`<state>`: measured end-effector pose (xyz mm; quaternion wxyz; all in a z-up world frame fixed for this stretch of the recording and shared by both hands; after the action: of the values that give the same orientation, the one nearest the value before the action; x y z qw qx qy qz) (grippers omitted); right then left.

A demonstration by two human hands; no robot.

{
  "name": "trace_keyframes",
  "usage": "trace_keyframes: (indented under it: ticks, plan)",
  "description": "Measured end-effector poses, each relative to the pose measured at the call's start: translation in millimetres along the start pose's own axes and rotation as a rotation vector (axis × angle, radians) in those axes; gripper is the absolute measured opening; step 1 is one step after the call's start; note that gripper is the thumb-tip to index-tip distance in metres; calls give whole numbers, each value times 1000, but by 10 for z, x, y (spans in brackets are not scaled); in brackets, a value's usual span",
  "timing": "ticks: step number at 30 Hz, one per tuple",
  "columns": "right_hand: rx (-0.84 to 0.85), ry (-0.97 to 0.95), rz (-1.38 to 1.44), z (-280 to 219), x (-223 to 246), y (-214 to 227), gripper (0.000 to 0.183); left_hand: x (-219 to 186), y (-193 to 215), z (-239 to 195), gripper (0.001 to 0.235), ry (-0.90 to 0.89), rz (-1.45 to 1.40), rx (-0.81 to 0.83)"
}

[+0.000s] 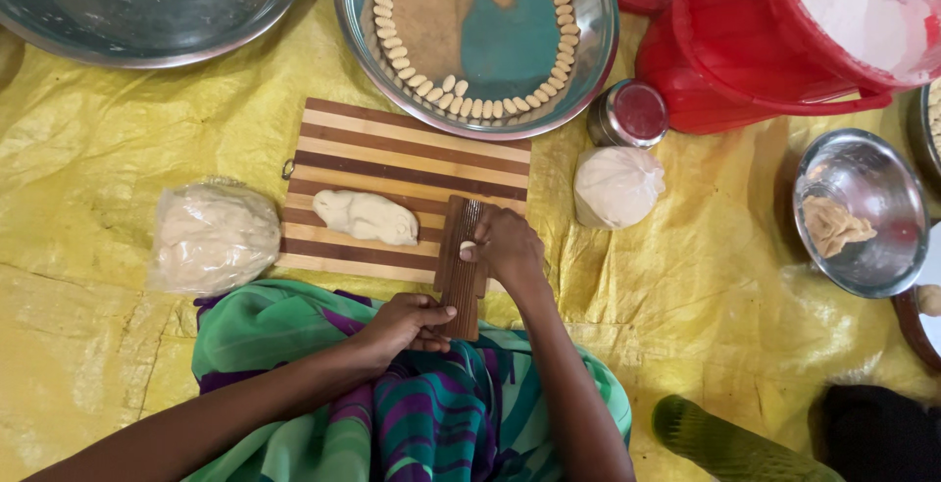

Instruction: The person sits on a yellow tarp and shapes dough into small oval pieces. They roll a piece of dough between their palms, then use a wooden grooved tool to press and shape it before placing it into a metal bowl.

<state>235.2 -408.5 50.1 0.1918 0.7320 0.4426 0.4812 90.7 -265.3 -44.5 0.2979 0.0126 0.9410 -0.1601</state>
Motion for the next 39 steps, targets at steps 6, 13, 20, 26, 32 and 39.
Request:
trace_keyframes:
  ticks: [6, 13, 20, 26, 32, 39]
  plan:
    - [-83, 33, -104, 66, 65, -16, 42, 97, 48, 90, 31, -43, -10, 0]
    - [-180, 92, -132, 305, 27, -63, 37, 114, 114, 106, 34, -58, 31, -13]
    - [-292, 135, -61, 430, -104, -152, 27, 33, 85, 19, 34, -47, 31, 13]
    - [-459, 287, 87, 475, -273, -328, 10, -24, 57, -33, 35, -33, 35, 20]
    - [-222, 257, 391, 472, -455, -113, 10, -39, 43, -56, 37, 2, 33, 12]
    - [-194, 303, 373, 297, -439, -145, 31, 54, 68, 5, 36, 17, 29, 14]
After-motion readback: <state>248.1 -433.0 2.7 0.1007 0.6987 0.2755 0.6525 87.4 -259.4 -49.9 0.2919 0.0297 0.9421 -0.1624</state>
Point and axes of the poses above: each hand's wrist, its own z-axis towards the middle knuckle, its own y-axis out of the back of the hand, x = y × z, the point moved 2 cm from there along z, towards the middle knuckle, and after that the axes turned 12 degrees about z, right-handed, at the moved point
